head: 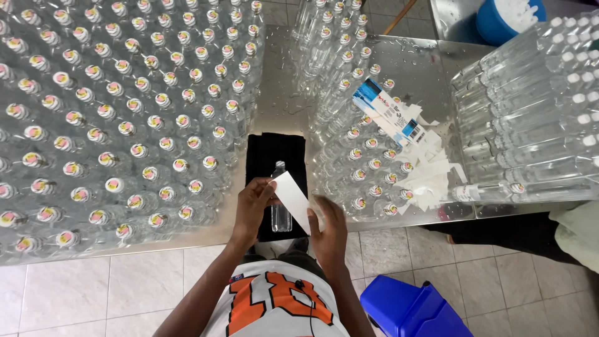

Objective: The person repeatedly picks up clear plastic bottles from a table, places them on a black mat, and applies a white label to each bottle. The labeled bottles are then moved aside on the table.

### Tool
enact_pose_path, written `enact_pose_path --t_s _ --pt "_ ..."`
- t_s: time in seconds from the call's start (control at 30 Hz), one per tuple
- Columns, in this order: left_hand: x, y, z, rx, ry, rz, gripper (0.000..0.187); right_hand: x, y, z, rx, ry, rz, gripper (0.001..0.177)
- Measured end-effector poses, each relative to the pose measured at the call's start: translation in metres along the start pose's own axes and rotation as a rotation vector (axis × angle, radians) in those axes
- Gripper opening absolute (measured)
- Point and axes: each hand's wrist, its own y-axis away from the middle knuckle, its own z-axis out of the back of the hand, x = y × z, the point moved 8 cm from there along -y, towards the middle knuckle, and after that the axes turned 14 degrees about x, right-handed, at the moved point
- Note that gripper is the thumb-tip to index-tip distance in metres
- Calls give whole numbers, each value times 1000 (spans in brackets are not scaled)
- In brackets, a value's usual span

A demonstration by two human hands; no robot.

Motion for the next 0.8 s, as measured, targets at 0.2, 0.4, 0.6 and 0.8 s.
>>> enact_pose_path --t_s 0.2,0.4,0.6,0.8 --pt "-29 31 -23 63 55 -19 26 69 -19 -3 -12 101 335 42" --pt "-42 42 -15 97 15 -53 25 90 -21 -10 33 24 356 45" --pt "-40 46 -11 135 19 -50 24 78 -12 -24 81 -152 201 36" --pt "-34 48 -17 182 126 -10 23 56 -10 -26 86 -620 -80 34"
